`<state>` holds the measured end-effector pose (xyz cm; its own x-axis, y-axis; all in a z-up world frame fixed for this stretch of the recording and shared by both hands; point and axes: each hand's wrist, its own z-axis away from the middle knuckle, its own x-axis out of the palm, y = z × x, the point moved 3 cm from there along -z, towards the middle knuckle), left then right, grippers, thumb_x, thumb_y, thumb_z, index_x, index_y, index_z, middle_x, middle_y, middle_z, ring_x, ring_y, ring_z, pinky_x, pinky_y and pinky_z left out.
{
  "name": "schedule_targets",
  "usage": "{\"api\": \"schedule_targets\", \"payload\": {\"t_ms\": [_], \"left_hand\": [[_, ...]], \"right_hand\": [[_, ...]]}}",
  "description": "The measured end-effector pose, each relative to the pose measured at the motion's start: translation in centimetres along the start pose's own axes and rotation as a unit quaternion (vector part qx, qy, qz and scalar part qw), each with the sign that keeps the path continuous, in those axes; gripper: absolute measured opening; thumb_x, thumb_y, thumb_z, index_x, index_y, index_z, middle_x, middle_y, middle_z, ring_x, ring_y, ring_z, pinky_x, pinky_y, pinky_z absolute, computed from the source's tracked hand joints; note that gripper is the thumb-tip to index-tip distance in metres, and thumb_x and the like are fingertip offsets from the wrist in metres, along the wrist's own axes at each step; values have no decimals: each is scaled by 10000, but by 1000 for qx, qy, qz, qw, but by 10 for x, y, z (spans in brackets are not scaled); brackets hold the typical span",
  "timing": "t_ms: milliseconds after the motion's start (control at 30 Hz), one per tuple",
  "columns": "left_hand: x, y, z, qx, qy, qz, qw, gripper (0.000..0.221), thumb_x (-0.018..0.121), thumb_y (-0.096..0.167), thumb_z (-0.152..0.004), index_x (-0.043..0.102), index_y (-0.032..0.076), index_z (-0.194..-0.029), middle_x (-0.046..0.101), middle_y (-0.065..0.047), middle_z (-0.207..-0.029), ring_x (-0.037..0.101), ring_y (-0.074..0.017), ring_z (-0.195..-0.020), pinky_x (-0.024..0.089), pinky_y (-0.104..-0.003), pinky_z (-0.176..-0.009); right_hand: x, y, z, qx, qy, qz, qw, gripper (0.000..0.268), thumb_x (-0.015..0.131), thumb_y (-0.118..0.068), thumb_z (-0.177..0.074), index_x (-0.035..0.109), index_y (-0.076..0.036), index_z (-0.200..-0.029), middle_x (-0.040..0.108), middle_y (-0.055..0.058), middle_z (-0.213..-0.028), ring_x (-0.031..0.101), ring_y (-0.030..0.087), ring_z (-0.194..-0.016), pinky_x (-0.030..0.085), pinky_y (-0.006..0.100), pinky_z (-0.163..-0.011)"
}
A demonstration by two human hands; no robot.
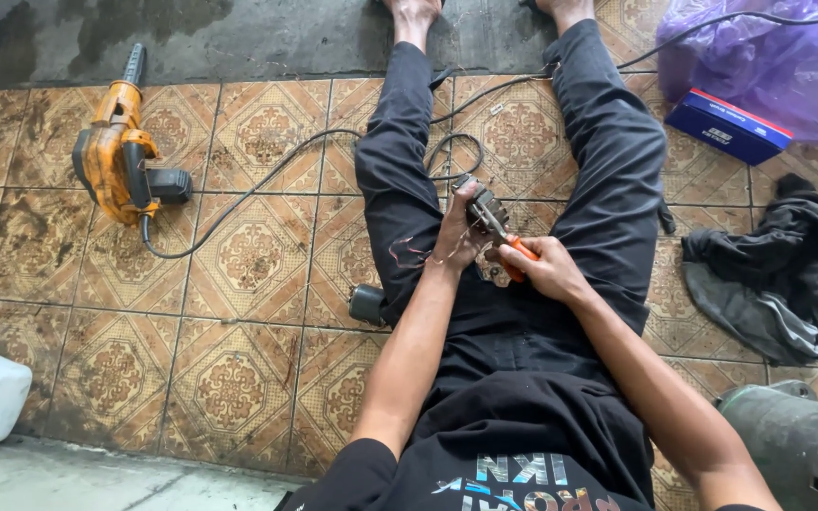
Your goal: The person sits on the floor and uses pliers to pull and remove copper wire from a cylindrical motor armature. The person repeatedly pulls wire strands from the armature slots and discards them on the floor.
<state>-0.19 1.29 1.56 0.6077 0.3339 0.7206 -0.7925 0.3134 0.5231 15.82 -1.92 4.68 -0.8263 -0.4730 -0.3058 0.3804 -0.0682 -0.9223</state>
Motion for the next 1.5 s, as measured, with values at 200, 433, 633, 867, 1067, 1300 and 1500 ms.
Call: {"api": "schedule_targets", "payload": {"t_ms": [200,433,633,867,1067,1300,1500], "left_hand": [[-35,-16,-40,-21,-1,-7,1000,350,767,474,-845,631,158,-904,619,-55,-803,674,-249,-821,572,-440,-764],[-39,-30,-45,-27,11,17,999,446,803,452,-856,589,125,-1071,608,-132,-1022,644,-331,-1023,523,-539,-928],[-56,-38,-64,0,30,-4,1000,423,820,387,-870,541,243,-1153,565,-122,-1043,631,-351,-955,525,-666,-830],[-57,-38,-74,6,40,-2,999,432,828,350,-874,502,269,-1145,532,-135,-1053,627,-398,-972,533,-697,-823],[-58,-36,-69,11,49,2,999,386,829,350,-866,524,267,-1087,526,-99,-970,638,-367,-914,544,-701,-814],[-64,-43,-80,18,48,12,999,347,857,357,-832,599,233,-1028,600,-84,-872,695,-328,-809,596,-688,-712],[-55,-33,-69,-5,54,19,998,329,861,371,-819,614,204,-957,619,-75,-813,702,-309,-739,606,-668,-685]], "right_hand": [[4,5,-5,-5,-24,-132,991,404,671,-265,-961,654,-82,-600,552,16,-457,489,88,-504,390,238,-519],[11,19,-11,15,-34,-296,954,401,626,-191,-1018,614,6,-670,629,160,-527,609,164,-418,498,272,-417],[0,20,-13,-124,87,28,988,284,881,-303,-790,709,-94,-704,643,65,-571,609,141,-560,453,295,-517],[-5,20,-14,-266,143,102,948,203,744,-110,-769,606,-74,-624,662,49,-660,647,264,-577,482,310,-525],[-3,22,-16,-333,162,143,918,223,727,-63,-757,559,-69,-611,632,74,-677,623,310,-550,481,322,-494],[-3,8,-15,-362,188,180,895,268,698,-59,-834,531,-38,-624,628,120,-712,618,379,-565,488,349,-484],[-2,2,-13,-374,205,195,883,291,697,-72,-864,541,-62,-619,645,94,-731,633,350,-568,503,333,-485]]}}
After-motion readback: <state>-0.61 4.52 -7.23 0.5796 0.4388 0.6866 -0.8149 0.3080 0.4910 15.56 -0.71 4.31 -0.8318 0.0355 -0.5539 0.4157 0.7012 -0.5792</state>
